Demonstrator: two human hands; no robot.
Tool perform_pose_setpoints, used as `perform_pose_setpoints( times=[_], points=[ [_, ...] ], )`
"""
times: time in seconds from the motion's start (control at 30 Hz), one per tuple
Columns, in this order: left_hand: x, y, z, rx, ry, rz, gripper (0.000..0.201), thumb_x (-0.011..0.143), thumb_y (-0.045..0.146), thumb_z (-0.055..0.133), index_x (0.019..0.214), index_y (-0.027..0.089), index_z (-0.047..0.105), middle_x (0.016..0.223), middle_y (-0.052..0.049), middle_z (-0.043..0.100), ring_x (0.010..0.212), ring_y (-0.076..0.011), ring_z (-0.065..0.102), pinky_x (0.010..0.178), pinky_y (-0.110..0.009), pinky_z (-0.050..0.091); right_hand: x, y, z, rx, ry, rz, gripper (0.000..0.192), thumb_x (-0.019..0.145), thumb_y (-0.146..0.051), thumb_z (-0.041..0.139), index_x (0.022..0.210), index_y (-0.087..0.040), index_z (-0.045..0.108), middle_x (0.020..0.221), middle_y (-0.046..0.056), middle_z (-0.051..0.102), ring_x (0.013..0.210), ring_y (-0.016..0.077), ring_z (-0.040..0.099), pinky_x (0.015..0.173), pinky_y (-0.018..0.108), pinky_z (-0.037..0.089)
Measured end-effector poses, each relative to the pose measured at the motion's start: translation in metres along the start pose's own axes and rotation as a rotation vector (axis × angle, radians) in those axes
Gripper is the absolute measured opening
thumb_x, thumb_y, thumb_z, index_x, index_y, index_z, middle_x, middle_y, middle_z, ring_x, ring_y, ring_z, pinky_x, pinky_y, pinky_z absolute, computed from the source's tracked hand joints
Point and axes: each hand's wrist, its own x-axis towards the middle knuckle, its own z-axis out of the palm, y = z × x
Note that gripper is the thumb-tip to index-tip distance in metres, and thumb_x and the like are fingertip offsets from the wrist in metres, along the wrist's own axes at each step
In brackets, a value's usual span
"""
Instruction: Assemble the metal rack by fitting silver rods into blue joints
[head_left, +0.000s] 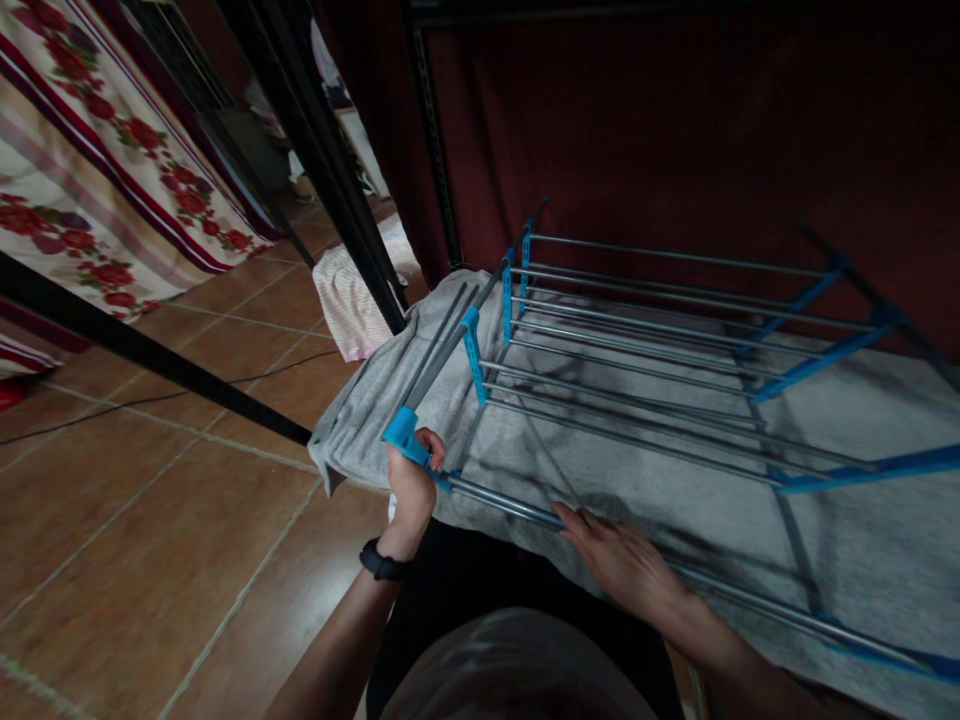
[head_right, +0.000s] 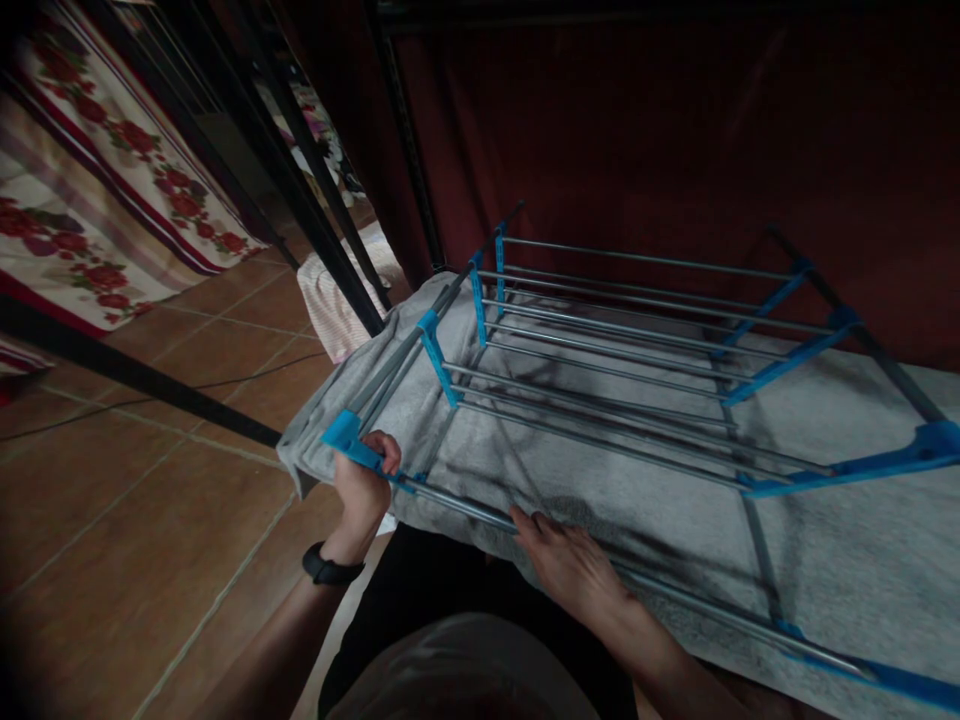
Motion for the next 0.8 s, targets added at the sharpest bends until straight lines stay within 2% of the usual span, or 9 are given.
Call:
perform_pose_setpoints(
  times=[0.13, 0.4, 0.5, 0.6, 0.7, 0.8],
  points=[
    [0.000, 0.001, 0.001, 0.025, -0.003, 0.016, 0.059, 0.095, 0.048, 0.021, 0.044, 0.025, 0.041, 0.043, -0.005, 0.041, 0.042, -0.0153, 0.035, 0.046, -0.032, 0.025, 0.001, -0.002, -0.004, 0.017, -0.011, 0.021, 0.041, 0.106, -0.029, 0.042, 0.144, -0.024, 0.054, 0.116, 0.011, 0.075, 0.084, 0.0171, 0.074, 0.073, 0.028, 0.059],
    [0.000, 0.002, -0.005, 0.082, -0.106, 0.005, 0.057, 0.092, 0.048, 0.022, 0.048, 0.024, 0.048, 0.044, -0.005, 0.041, 0.045, -0.0166, 0.037, 0.049, -0.033, 0.027, 0.002, -0.008, 0.000, -0.007, 0.030, 0.037, 0.041, 0.107, -0.028, 0.039, 0.146, -0.025, 0.051, 0.116, 0.009, 0.075, 0.087, 0.0186, 0.073, 0.075, 0.032, 0.058],
    [0.000, 0.002, -0.010, 0.069, -0.119, -0.028, 0.058, 0.093, 0.050, 0.024, 0.049, 0.022, 0.051, 0.046, -0.005, 0.043, 0.048, -0.0166, 0.039, 0.051, -0.031, 0.030, -0.002, -0.008, -0.004, 0.013, 0.079, 0.047, 0.043, 0.106, -0.031, 0.042, 0.148, -0.024, 0.050, 0.118, 0.010, 0.074, 0.095, 0.0210, 0.072, 0.081, 0.036, 0.057],
    [0.000, -0.003, -0.015, 0.040, -0.133, -0.043, 0.054, 0.093, 0.051, 0.033, 0.055, 0.020, 0.056, 0.053, -0.005, 0.050, 0.055, -0.0173, 0.046, 0.057, -0.030, 0.036, -0.012, -0.005, -0.009, 0.042, 0.099, 0.120, 0.045, 0.105, -0.034, 0.045, 0.148, -0.022, 0.049, 0.119, 0.010, 0.073, 0.102, 0.0237, 0.071, 0.089, 0.039, 0.054],
    [0.000, -0.013, -0.018, 0.026, -0.151, -0.081, 0.057, 0.093, 0.060, 0.036, 0.058, 0.019, 0.057, 0.053, -0.004, 0.048, 0.053, -0.0167, 0.042, 0.055, -0.030, 0.034, -0.020, -0.004, -0.010, 0.075, 0.044, 0.209, 0.035, 0.105, -0.031, 0.045, 0.136, -0.024, 0.058, 0.114, 0.008, 0.074, 0.098, 0.0236, 0.072, 0.083, 0.037, 0.052],
    [0.000, -0.022, -0.020, 0.026, -0.191, -0.111, 0.067, 0.093, 0.070, 0.029, 0.054, 0.020, 0.054, 0.047, -0.001, 0.040, 0.050, -0.0160, 0.035, 0.054, -0.030, 0.030, -0.020, -0.005, -0.011, 0.117, -0.056, 0.260, 0.027, 0.105, -0.028, 0.042, 0.120, -0.025, 0.065, 0.103, 0.004, 0.075, 0.089, 0.0219, 0.072, 0.074, 0.033, 0.049]
  ],
)
